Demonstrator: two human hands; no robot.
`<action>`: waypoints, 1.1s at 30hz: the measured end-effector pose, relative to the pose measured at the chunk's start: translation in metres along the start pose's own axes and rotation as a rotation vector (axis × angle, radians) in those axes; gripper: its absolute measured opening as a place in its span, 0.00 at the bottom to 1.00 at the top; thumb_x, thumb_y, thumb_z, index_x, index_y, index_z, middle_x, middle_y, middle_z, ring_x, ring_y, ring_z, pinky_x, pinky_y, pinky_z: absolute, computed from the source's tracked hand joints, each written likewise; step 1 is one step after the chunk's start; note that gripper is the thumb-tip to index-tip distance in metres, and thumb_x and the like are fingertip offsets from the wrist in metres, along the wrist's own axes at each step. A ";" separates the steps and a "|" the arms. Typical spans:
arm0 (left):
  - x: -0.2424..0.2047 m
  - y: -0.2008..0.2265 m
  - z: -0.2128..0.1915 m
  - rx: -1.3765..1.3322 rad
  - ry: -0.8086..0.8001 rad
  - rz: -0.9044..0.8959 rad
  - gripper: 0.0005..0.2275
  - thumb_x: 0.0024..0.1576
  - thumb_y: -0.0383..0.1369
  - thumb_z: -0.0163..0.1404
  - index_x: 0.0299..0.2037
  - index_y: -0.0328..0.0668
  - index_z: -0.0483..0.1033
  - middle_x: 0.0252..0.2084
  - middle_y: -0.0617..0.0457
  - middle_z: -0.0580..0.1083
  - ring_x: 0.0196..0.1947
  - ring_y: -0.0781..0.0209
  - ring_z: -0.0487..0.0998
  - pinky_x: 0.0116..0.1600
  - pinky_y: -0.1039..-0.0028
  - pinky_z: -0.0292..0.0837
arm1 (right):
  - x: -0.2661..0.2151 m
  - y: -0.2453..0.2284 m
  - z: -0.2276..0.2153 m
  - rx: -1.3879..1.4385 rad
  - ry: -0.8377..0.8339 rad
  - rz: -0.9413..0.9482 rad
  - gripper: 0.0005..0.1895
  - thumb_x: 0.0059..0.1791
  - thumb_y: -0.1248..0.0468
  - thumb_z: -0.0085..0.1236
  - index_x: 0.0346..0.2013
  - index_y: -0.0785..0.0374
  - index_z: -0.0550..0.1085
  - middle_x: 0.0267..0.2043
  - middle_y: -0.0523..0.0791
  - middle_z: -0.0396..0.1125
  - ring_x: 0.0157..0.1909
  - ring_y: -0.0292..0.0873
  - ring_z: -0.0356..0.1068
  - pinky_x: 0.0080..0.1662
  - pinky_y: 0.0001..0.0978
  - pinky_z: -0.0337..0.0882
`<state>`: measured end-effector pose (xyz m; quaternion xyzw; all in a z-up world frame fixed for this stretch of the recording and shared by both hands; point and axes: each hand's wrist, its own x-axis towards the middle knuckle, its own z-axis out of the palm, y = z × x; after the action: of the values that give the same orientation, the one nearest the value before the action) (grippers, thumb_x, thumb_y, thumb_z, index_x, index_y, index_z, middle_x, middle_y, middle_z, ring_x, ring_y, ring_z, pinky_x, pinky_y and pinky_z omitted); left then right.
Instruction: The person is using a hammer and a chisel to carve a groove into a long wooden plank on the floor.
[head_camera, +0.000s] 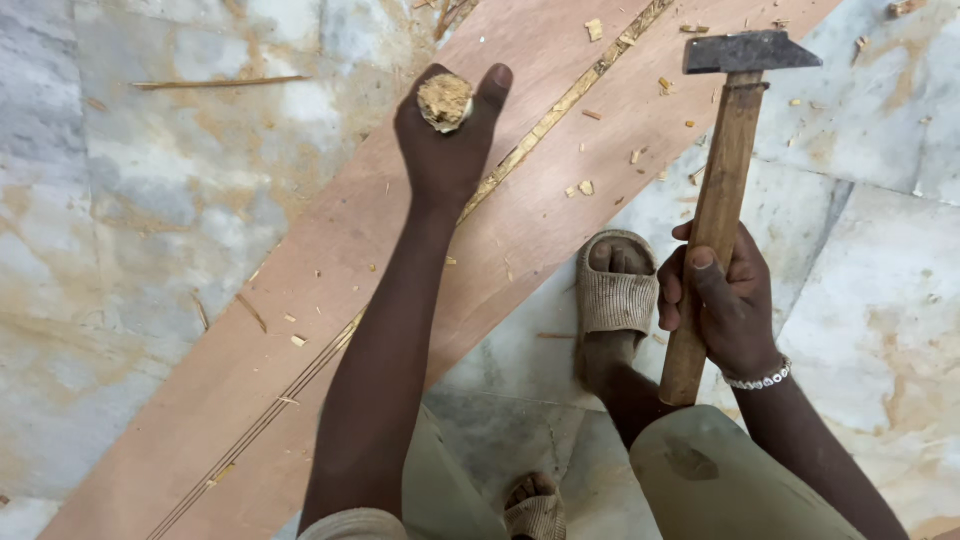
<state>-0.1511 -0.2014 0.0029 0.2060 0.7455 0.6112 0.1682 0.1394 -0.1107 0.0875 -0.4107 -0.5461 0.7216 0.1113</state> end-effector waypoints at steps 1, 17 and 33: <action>-0.002 0.001 0.006 -0.007 -0.020 -0.035 0.22 0.59 0.43 0.64 0.25 0.42 0.63 0.22 0.64 0.64 0.25 0.73 0.62 0.32 0.77 0.64 | 0.000 0.001 -0.001 0.014 0.013 0.005 0.21 0.59 0.51 0.49 0.56 0.65 0.65 0.26 0.46 0.64 0.20 0.37 0.64 0.26 0.28 0.67; -0.009 0.005 0.023 0.116 -0.209 -0.056 0.14 0.58 0.32 0.61 0.27 0.38 0.67 0.20 0.61 0.70 0.24 0.76 0.67 0.30 0.77 0.68 | 0.036 -0.034 -0.007 -0.193 -0.099 0.133 0.19 0.58 0.52 0.45 0.53 0.65 0.65 0.25 0.44 0.65 0.20 0.36 0.64 0.25 0.28 0.68; -0.019 -0.011 0.031 0.007 -0.332 -0.219 0.11 0.60 0.33 0.62 0.37 0.33 0.75 0.30 0.54 0.77 0.31 0.75 0.72 0.37 0.76 0.73 | 0.050 -0.054 0.015 -0.181 -0.083 -0.102 0.19 0.57 0.46 0.49 0.48 0.59 0.62 0.27 0.44 0.66 0.20 0.36 0.68 0.21 0.30 0.73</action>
<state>-0.1206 -0.1873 -0.0138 0.2224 0.7277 0.5443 0.3533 0.0814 -0.0701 0.1120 -0.3604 -0.6335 0.6791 0.0877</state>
